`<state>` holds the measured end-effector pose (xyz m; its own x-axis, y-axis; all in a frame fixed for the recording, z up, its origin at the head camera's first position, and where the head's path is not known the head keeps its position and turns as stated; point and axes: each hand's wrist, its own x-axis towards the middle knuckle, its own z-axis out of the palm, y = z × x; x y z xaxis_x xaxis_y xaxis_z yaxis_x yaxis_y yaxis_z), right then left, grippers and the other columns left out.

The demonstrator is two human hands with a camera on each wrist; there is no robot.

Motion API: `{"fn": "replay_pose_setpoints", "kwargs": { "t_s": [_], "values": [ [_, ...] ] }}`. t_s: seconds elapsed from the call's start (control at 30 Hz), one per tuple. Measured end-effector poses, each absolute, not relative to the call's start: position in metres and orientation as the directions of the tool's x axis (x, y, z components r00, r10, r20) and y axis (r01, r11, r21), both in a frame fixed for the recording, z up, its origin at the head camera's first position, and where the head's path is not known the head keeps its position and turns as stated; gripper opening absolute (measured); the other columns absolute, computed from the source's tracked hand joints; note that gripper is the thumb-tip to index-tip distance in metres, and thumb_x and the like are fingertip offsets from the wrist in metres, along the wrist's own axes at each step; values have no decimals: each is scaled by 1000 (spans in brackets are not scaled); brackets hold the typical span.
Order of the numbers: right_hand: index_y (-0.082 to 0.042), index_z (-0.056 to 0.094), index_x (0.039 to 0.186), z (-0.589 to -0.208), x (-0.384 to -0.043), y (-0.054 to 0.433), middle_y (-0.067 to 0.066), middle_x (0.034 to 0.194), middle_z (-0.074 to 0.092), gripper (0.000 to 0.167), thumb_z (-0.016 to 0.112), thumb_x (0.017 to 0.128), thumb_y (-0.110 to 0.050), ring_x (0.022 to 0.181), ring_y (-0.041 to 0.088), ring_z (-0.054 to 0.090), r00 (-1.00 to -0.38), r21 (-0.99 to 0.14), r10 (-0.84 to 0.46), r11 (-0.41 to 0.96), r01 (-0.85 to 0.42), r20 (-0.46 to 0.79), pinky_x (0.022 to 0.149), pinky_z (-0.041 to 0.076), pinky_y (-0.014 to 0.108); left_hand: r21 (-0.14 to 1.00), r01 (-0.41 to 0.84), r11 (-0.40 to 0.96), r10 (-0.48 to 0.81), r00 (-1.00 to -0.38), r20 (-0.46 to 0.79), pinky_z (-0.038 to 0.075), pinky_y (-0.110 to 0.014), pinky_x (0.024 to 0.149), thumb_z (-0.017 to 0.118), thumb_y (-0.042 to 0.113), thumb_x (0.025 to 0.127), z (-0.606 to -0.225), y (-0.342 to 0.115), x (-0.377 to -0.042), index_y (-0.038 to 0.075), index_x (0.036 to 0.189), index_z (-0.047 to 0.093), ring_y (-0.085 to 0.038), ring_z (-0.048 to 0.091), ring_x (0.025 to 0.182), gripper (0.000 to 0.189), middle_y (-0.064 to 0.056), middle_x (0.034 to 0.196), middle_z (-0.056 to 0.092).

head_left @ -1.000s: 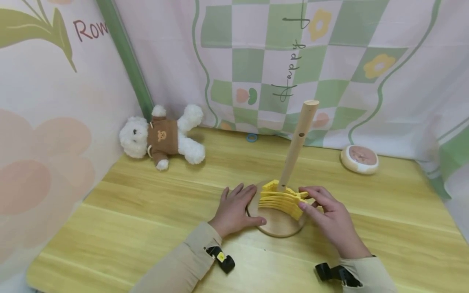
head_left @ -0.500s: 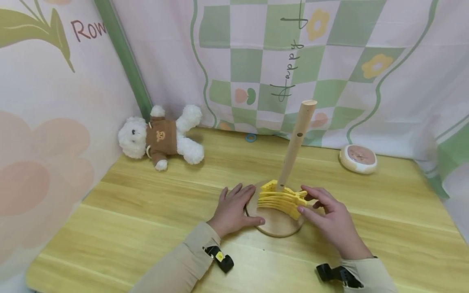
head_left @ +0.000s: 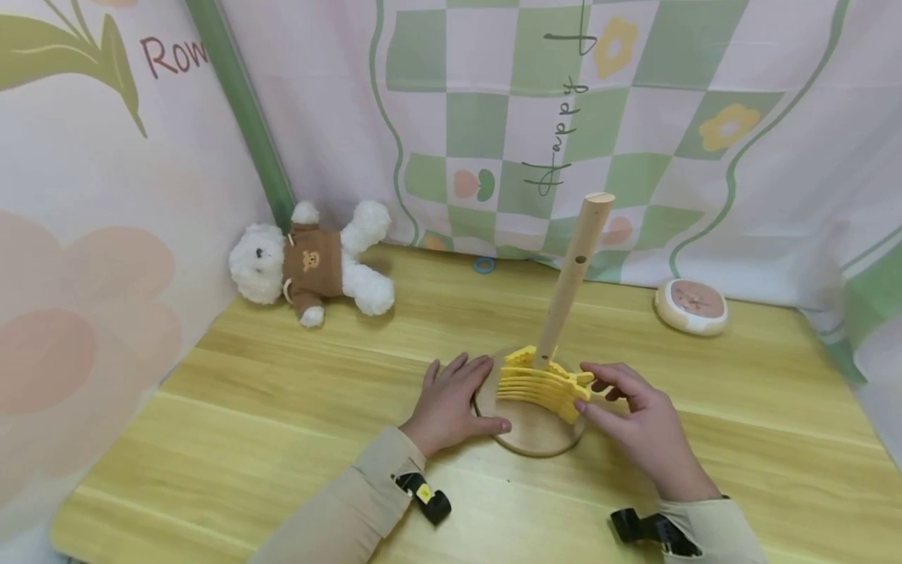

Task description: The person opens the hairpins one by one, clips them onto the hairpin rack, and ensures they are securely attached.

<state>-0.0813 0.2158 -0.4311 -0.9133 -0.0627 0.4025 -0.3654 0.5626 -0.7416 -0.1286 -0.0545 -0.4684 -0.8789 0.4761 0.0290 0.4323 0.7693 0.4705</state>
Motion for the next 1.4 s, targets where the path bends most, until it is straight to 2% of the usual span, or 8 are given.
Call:
{"fn": "replay_pose_setpoints", "kwargs": {
  "t_s": [0.4,0.73,0.93,1.4],
  "values": [
    [-6,72,119,-431,-81,215,-5,105,70,44,85,77,-1,94,4,58,-922,-754,-53,559,-345,383,79,46,15,476,434,765,476,-879,34,8,-60,120,72,67,80,-470,-55,-129,16,157,35,-27,23,151,100,2,161,36],
    [-2,70,121,-429,-81,216,-7,108,69,44,82,80,0,96,7,59,-929,-789,-60,510,-343,365,81,46,17,485,431,761,479,-877,29,8,-62,119,73,66,80,-465,-55,-127,15,157,35,-28,23,151,100,1,160,37],
    [2,69,119,-427,-80,215,1,112,68,39,78,82,7,98,14,59,-910,-814,-73,422,-399,408,82,45,19,478,430,766,477,-879,26,7,-60,120,72,67,80,-467,-55,-128,15,158,35,-27,23,151,100,1,161,36],
    [1,70,121,-427,-79,214,3,111,67,36,74,86,4,97,13,58,-925,-834,-27,424,-354,379,80,47,20,480,430,765,478,-878,25,8,-60,120,71,67,81,-467,-55,-129,16,157,35,-27,22,151,99,1,161,36]
  ]
}}
